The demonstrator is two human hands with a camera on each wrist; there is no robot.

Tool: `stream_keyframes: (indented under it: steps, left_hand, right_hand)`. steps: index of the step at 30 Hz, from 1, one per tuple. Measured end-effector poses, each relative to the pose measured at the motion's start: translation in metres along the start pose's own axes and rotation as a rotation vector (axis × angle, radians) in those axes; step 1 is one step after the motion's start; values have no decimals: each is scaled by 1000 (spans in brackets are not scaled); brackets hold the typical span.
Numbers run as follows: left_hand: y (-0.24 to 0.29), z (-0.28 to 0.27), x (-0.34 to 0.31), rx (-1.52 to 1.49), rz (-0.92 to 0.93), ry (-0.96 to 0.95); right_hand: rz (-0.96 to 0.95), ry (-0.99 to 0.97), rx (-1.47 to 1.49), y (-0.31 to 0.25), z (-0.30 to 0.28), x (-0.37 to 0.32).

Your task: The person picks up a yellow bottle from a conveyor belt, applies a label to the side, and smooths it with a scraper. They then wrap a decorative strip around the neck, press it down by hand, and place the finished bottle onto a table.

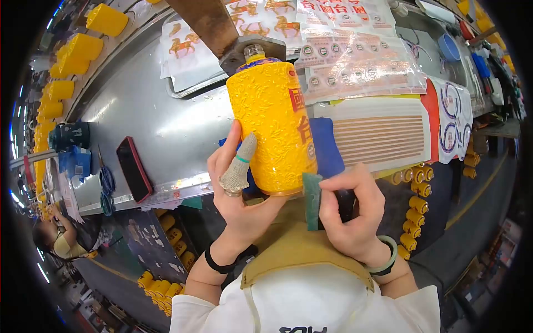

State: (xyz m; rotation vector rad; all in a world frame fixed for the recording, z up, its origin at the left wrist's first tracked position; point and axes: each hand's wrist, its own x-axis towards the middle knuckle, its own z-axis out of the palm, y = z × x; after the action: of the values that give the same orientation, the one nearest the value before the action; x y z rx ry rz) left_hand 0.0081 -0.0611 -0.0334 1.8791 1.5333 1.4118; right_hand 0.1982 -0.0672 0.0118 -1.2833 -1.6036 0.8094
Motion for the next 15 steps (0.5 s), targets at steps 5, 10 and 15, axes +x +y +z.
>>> stream_keyframes:
  steps: [5, 10, 15]
  left_hand:
    - [-1, -2, -1, 3, -6, -15]
    - [-1, 1, -1, 14, 11, 0]
    - [-3, -3, -3, 43, 9, -26]
  right_hand:
    - [19, -35, 27, -4, 1, 2]
    - [10, 0, -14, 0, -1, 1]
    - [44, -20, 5, 0, 0, 3]
